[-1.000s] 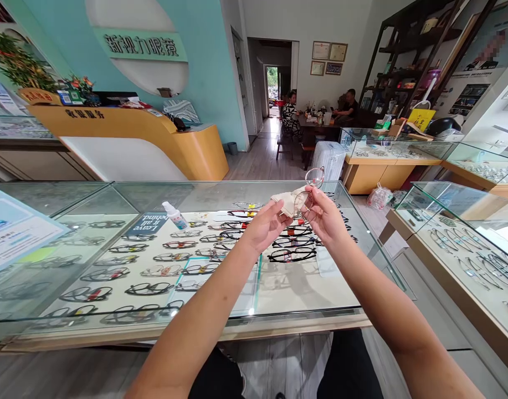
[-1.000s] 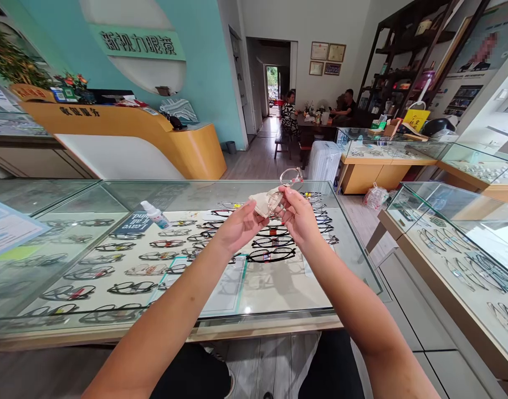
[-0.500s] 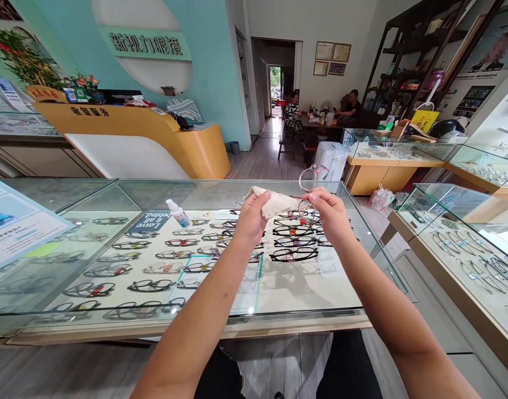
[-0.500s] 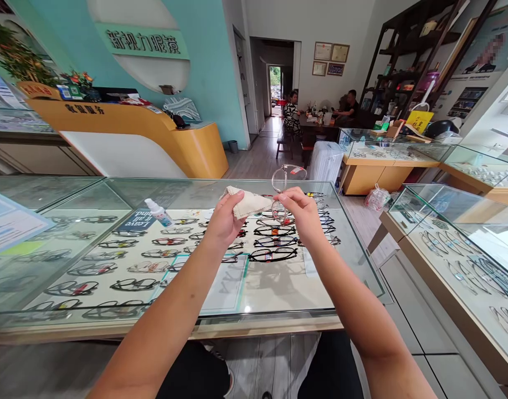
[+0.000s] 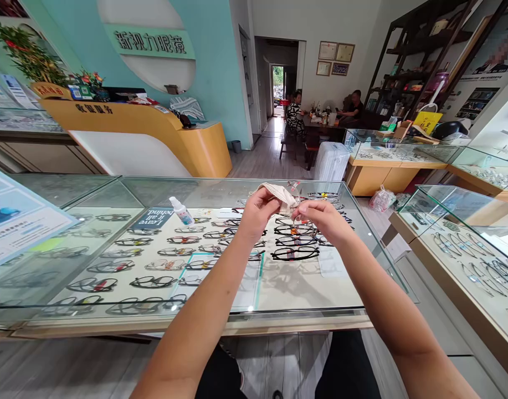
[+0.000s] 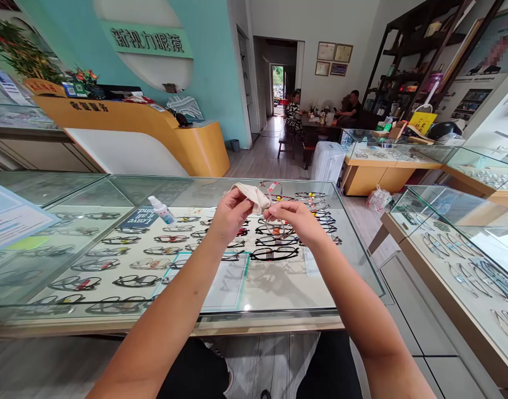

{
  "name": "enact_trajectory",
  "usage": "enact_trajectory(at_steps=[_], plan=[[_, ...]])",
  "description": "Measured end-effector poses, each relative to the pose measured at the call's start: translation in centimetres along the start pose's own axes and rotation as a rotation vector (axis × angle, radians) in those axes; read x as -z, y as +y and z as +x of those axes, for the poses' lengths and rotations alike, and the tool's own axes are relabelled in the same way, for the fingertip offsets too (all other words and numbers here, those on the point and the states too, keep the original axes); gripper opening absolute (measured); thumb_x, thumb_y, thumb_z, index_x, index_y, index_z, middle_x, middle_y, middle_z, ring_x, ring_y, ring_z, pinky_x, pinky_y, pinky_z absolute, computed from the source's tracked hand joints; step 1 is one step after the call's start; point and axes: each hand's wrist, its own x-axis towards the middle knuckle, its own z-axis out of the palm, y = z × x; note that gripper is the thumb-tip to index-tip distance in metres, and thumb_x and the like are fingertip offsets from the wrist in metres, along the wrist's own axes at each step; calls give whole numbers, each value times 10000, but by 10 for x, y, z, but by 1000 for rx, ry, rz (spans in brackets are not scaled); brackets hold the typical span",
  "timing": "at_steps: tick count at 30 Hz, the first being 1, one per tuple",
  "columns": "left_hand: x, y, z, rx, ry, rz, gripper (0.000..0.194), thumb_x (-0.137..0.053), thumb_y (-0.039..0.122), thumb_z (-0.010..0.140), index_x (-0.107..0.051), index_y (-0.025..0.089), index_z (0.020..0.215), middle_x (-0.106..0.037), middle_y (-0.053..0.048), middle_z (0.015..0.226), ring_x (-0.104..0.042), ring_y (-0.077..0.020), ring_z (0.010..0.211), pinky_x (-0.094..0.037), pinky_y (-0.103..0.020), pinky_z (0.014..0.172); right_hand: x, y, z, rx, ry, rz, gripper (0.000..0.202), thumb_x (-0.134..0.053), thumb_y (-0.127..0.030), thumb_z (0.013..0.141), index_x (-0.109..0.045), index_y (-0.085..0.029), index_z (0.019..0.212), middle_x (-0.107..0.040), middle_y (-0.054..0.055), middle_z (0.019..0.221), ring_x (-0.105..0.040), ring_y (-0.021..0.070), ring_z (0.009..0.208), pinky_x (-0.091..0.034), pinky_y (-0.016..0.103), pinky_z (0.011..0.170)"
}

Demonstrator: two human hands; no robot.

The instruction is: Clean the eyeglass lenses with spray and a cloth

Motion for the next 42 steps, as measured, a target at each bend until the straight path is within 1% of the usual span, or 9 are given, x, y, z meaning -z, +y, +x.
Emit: enact_trajectory(at_steps=[5,8,13,18,25,29,33,37,42], plan=[[1,-5,2,-72,-35,76,632,-1096,530,678,-712,205,1061,-796,-53,1034,-742,-203,985,-588,-302,902,-1,1,0,-37,-72,100,449,-982,-660,788,-873,-228,841,-822,54,917,-697,217,923,-525,366,937],[0,-5,1,-29,-36,98,727,-1099,591,660,-715,203,1140,-799,-52,1032,-735,-197,957,-584,-301,894,-2,2,0,-26,-94,75,462,-973,-666,799,-854,-221,827,-819,57,924,-656,201,876,-507,355,894],[-4,0,-4,51,-99,182,644,-1050,663,716,-780,179,1045,-802,-60,990,-713,-203,911,-563,-299,849,0,4,0,-12,-112,41,456,-963,-654,812,-840,-214,810,-798,56,923,-601,189,847,-481,354,871],[-8,3,-9,121,-101,122,638,-1047,675,715,-813,170,1028,-780,-38,889,-682,-188,797,-551,-300,776,-2,5,1,-8,-92,61,464,-974,-663,793,-829,-223,789,-789,45,924,-577,183,853,-460,342,862],[-15,4,-14,185,-110,-24,632,-1109,581,643,-813,176,1027,-745,-5,769,-659,-146,660,-552,-275,668,-3,8,1,-43,-111,131,439,-990,-638,780,-839,-226,796,-765,39,899,-561,168,808,-456,328,824],[-19,3,-16,123,-32,-12,667,-1151,516,560,-784,187,1010,-710,32,702,-617,-117,551,-516,-242,551,-9,13,1,-71,-126,150,480,-985,-669,781,-840,-212,820,-760,52,901,-563,167,803,-453,324,793],[-24,3,-20,45,20,52,627,-1073,674,664,-698,200,831,-595,56,557,-504,-98,428,-417,-237,438,-18,15,2,-91,-178,146,534,-958,-721,794,-824,-204,826,-763,56,879,-536,161,765,-432,319,737],[-24,2,-22,-42,107,117,699,-965,799,760,-604,204,693,-565,36,555,-479,-89,459,-388,-239,449,-17,15,2,-66,-198,64,545,-913,-738,838,-832,-199,846,-756,49,864,-495,153,743,-418,324,739],[-12,-2,-13,71,-21,67,651,-930,806,809,-717,190,802,-698,-27,669,-640,-164,576,-536,-307,563,-1,10,4,-28,-140,13,504,-904,-711,858,-858,-209,851,-754,50,886,-536,166,780,-446,333,785]])
